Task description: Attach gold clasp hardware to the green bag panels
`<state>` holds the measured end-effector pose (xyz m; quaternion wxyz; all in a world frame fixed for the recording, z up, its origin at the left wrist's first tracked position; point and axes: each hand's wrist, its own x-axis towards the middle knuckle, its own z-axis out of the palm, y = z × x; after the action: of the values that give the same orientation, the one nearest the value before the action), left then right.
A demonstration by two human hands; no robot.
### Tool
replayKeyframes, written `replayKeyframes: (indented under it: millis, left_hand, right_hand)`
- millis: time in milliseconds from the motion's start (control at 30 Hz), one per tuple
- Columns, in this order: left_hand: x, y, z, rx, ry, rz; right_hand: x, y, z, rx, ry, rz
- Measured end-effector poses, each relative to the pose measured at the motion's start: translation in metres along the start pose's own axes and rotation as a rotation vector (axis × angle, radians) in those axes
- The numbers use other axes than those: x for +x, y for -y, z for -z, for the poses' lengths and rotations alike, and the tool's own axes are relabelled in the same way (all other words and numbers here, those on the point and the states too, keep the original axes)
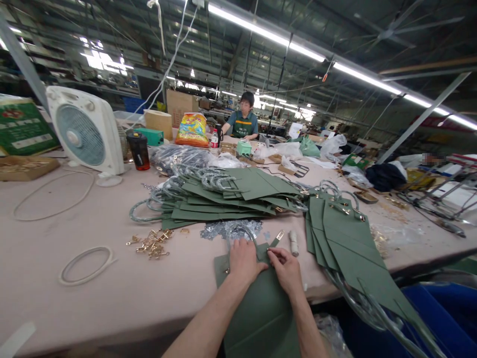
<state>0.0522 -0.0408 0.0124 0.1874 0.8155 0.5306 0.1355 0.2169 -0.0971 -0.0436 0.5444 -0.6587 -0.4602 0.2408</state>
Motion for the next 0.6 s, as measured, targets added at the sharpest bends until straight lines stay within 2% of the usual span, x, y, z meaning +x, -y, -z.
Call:
replayKeyframes:
  millis: [367,600]
  left_hand:
    - [0.015,0.012,-0.008,-0.103,0.019,-0.032]
    - [0.012,0.015,-0.012,-0.133,-0.048,-0.087]
  right_hand:
    - [-0.002,-0.007,0.0,-0.116,-0.009,0.102]
    - [-0.004,-0.008,-0.004,-0.17,-0.033,0.145]
